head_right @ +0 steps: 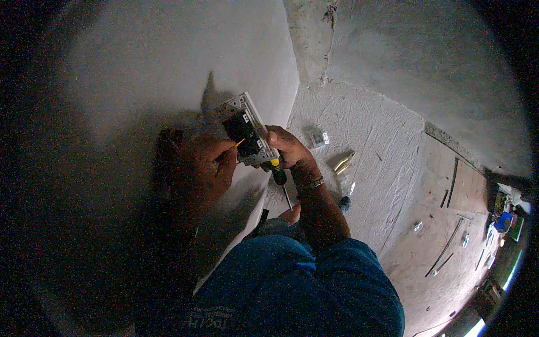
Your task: The person prepares an electrical switch plate by loosening screws with a screwdriver, inserts wires from the wall into the switch, and secures them by tightening the screws with the screwdriver.
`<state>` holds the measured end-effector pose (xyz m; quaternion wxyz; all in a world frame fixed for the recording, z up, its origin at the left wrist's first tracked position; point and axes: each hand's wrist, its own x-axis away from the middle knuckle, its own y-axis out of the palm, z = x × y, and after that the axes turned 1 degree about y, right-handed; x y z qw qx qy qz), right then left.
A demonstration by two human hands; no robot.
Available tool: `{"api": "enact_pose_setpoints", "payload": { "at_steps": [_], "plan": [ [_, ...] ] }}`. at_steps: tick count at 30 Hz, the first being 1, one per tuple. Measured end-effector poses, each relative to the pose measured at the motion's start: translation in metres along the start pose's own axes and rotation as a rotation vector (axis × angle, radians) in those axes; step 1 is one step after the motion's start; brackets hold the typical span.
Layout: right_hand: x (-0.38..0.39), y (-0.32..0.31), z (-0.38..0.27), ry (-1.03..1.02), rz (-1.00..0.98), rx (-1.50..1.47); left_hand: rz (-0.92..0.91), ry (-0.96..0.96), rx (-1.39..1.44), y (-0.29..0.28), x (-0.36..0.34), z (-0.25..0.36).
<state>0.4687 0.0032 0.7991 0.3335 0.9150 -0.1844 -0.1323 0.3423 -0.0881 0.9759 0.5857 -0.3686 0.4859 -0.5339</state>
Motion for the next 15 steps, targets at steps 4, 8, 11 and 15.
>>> {"api": "enact_pose_setpoints", "payload": {
  "at_steps": [4,8,11,15],
  "plan": [
    [0.002,-0.002,0.000,0.008,0.008,-0.017,-0.014,0.002,0.002,0.002,-0.003,0.001],
    [0.001,-0.001,-0.002,0.009,-0.003,0.012,-0.015,0.012,0.011,0.001,-0.004,0.002],
    [0.002,0.001,-0.005,0.009,0.006,-0.031,-0.027,0.011,-0.010,0.000,-0.006,0.003],
    [0.006,0.008,-0.024,0.023,0.066,0.159,-0.067,-0.032,0.003,-0.003,-0.007,0.005]
  ]
}}
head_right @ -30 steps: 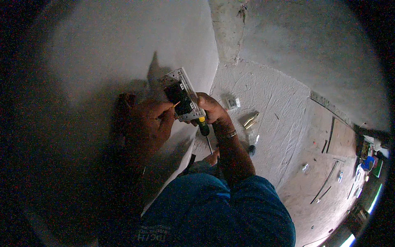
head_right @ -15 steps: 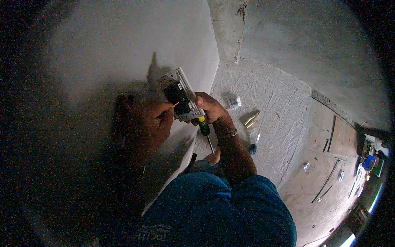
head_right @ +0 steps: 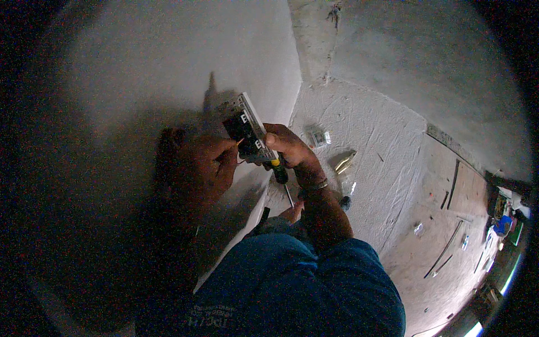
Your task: The person prepares an electrical switch plate by loosening screws with a screwdriver, inserts wires from the wall into the switch, and secures them by tightening the screws with the screwdriver.
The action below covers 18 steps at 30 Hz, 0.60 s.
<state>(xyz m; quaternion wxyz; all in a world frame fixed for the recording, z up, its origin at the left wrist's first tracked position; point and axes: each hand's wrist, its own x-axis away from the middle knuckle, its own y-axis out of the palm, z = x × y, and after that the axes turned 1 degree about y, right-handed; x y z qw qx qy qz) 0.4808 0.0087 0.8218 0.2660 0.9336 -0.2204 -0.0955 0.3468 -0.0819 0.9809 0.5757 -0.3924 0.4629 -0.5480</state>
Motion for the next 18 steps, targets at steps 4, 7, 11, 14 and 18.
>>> {"api": "enact_pose_setpoints", "payload": {
  "at_steps": [4,7,11,14,18],
  "plan": [
    [-0.002,0.000,0.001,-0.090,0.092,0.227,0.014,-0.006,0.017,-0.003,0.003,-0.001],
    [0.002,0.001,-0.005,-0.059,0.117,0.275,0.045,0.011,0.010,-0.001,0.007,-0.006],
    [0.015,0.003,-0.018,-0.026,0.140,0.397,0.013,0.050,0.115,0.000,0.008,-0.014],
    [0.023,0.003,-0.024,0.036,0.149,0.456,-0.023,0.087,0.162,0.001,0.006,-0.015],
    [0.022,0.008,-0.033,0.123,0.164,0.443,0.061,0.162,-0.007,0.004,0.006,-0.009]
  ]
}}
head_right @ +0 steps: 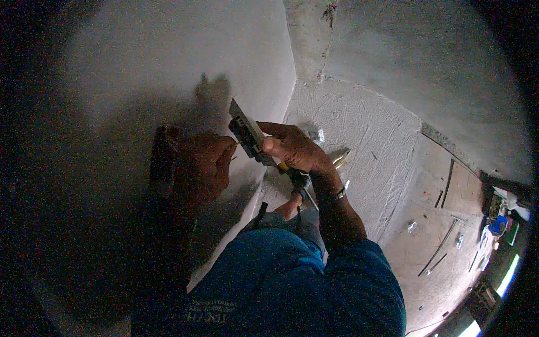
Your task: The person prepares an electrical switch plate by loosening screws with a screwdriver, inserts wires from the wall into the switch, and secures them by tightening the screws with the screwdriver.
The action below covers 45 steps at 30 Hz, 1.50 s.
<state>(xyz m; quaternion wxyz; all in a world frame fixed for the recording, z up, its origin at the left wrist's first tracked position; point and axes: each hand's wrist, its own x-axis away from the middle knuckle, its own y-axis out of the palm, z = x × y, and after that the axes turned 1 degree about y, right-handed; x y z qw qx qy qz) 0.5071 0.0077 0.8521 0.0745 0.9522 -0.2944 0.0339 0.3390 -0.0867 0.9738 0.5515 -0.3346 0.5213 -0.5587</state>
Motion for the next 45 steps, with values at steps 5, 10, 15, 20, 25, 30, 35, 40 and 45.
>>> {"api": "enact_pose_setpoints", "payload": {
  "at_steps": [5,10,15,20,25,30,35,40,45],
  "plan": [
    [0.000,-0.001,-0.008,-0.082,0.029,-0.030,0.060,-0.014,0.165,0.000,0.001,-0.007],
    [0.000,-0.001,-0.027,-0.033,0.047,-0.024,0.136,-0.117,0.337,-0.006,0.001,-0.004],
    [0.004,0.002,-0.046,0.148,0.034,0.141,0.115,0.027,0.112,-0.005,0.002,-0.008],
    [0.009,0.000,-0.043,0.083,-0.003,0.095,0.076,0.041,0.142,-0.003,0.005,-0.012],
    [0.006,-0.006,-0.045,0.130,-0.015,-0.054,0.127,0.043,0.266,0.007,-0.001,-0.013],
    [0.000,-0.008,-0.051,0.079,-0.085,-0.122,0.176,0.024,0.303,-0.005,-0.001,-0.007],
    [-0.009,-0.018,-0.041,0.076,-0.280,-0.186,0.160,-0.011,0.333,0.001,0.004,-0.010],
    [-0.013,-0.019,-0.047,0.111,-0.237,-0.093,0.126,-0.016,0.346,-0.008,0.004,-0.007],
    [-0.019,-0.021,-0.052,0.088,-0.230,0.032,0.122,-0.035,0.025,-0.018,0.008,0.001]
  ]
}}
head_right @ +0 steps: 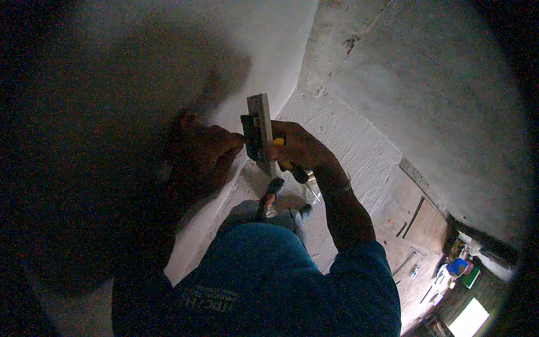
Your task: The person prepares an electrical switch plate by loosening screws with a screwdriver, inserts wires from the wall into the switch, and secures them by tightening the screws with the screwdriver.
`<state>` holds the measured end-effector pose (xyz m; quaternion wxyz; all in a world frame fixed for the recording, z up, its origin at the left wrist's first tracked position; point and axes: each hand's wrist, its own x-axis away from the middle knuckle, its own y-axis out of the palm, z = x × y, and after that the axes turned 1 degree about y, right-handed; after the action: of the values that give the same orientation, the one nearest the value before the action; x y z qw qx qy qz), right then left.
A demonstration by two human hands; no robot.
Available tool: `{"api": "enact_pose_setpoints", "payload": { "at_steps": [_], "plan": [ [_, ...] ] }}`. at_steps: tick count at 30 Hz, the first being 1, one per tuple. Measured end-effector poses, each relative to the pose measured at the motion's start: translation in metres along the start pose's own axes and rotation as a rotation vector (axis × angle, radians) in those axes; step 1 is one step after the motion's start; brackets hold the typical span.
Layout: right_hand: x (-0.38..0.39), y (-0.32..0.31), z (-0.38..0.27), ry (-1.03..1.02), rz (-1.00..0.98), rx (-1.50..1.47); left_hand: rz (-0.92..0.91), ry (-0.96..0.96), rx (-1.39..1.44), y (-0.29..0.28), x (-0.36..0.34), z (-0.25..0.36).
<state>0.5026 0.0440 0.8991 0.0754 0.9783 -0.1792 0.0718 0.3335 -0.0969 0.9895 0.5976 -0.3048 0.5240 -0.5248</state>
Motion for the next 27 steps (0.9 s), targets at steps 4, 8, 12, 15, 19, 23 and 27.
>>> {"api": "enact_pose_setpoints", "payload": {
  "at_steps": [4,8,12,15,19,23,27],
  "plan": [
    [-0.004,0.000,0.005,-0.045,-0.038,-0.001,0.013,-0.076,0.009,-0.004,0.004,0.007],
    [-0.004,0.002,-0.002,0.056,-0.102,0.023,-0.119,-0.098,-0.043,-0.004,0.010,0.005],
    [-0.003,0.010,-0.025,0.156,-0.063,0.094,-0.139,-0.062,0.024,-0.005,0.010,-0.001],
    [-0.001,0.020,-0.058,0.117,-0.123,0.328,-0.151,-0.005,0.062,-0.013,0.021,-0.003],
    [0.003,0.015,-0.050,0.026,-0.134,0.465,-0.008,-0.089,0.299,-0.007,0.018,0.000],
    [0.000,0.009,-0.011,0.106,-0.191,0.374,-0.333,-0.082,-0.036,-0.003,0.012,0.002],
    [0.003,0.017,-0.003,0.341,-0.172,0.011,-0.216,-0.062,-0.058,-0.003,0.020,0.003]
  ]
}}
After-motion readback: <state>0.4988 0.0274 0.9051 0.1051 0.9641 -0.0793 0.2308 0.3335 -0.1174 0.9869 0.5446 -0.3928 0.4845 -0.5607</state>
